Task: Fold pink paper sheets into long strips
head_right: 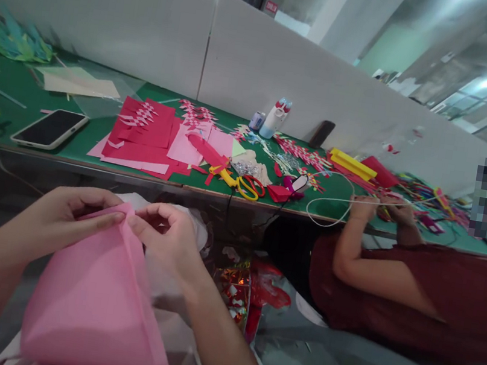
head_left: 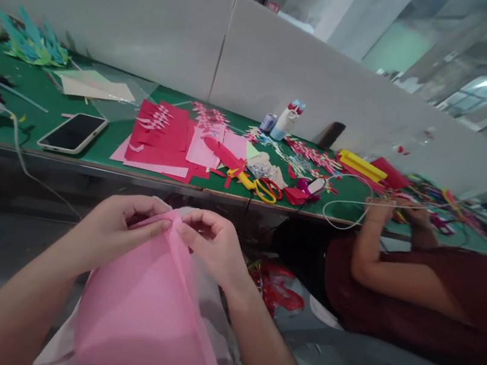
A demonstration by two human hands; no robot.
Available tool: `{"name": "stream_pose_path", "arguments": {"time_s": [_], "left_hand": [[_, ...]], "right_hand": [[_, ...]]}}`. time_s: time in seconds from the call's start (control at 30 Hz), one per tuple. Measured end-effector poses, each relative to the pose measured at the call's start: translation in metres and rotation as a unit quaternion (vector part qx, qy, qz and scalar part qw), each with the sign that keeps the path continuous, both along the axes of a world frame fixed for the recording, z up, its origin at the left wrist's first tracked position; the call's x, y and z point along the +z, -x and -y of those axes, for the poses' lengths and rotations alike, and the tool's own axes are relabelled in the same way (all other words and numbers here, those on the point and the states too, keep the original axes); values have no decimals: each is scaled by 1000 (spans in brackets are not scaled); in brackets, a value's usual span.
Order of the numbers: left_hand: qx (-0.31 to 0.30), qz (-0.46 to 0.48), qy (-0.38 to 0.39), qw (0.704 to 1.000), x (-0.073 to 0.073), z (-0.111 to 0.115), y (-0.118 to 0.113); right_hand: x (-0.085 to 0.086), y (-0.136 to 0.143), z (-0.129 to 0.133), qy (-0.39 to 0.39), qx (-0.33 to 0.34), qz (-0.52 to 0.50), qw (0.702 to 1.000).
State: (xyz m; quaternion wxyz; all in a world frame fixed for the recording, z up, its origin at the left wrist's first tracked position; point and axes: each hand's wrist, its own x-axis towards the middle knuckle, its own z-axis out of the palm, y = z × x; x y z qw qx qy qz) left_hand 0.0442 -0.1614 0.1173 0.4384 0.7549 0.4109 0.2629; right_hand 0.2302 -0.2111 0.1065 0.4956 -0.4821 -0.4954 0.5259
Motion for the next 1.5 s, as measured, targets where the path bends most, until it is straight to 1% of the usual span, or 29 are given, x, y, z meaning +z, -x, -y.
{"name": "stream_pose_path", "arguments": {"time_s": [0.13, 0.3, 0.5, 0.63, 0.73, 0.9, 1.03, 1.27, 1.37, 1.5], "left_hand": [[-11, -4, 7, 1000, -1, 14, -1], [-12, 25, 35, 999, -1, 27, 0], [5, 60, 53, 997, 1, 34, -1], [3, 82, 64, 995, 3, 38, -1], [0, 100, 75, 992, 2, 40, -1], [12, 129, 102, 986, -4, 41, -2], [26, 150, 137, 979, -4, 43, -2], [34, 178, 191, 965, -6, 44, -3], [33, 161, 198, 966, -9, 43, -3], [66, 114, 199, 971, -14, 43, -2]], "right_hand": [[3, 0, 6, -10, -10, -10, 1000], [10, -1, 12, -22, 9, -21, 999], [18, -6, 11, -14, 56, -10, 998], [18, -8, 10, 4, 86, -27, 996], [15, -7, 10, 7, 98, -42, 994], [9, -4, 9, 12, 87, -76, 993], [5, -3, 9, 14, 79, -86, 993], [6, -1, 11, 16, 70, -105, 992], [6, -1, 12, 27, 62, -106, 992], [4, -3, 12, 49, 60, -97, 992]]}}
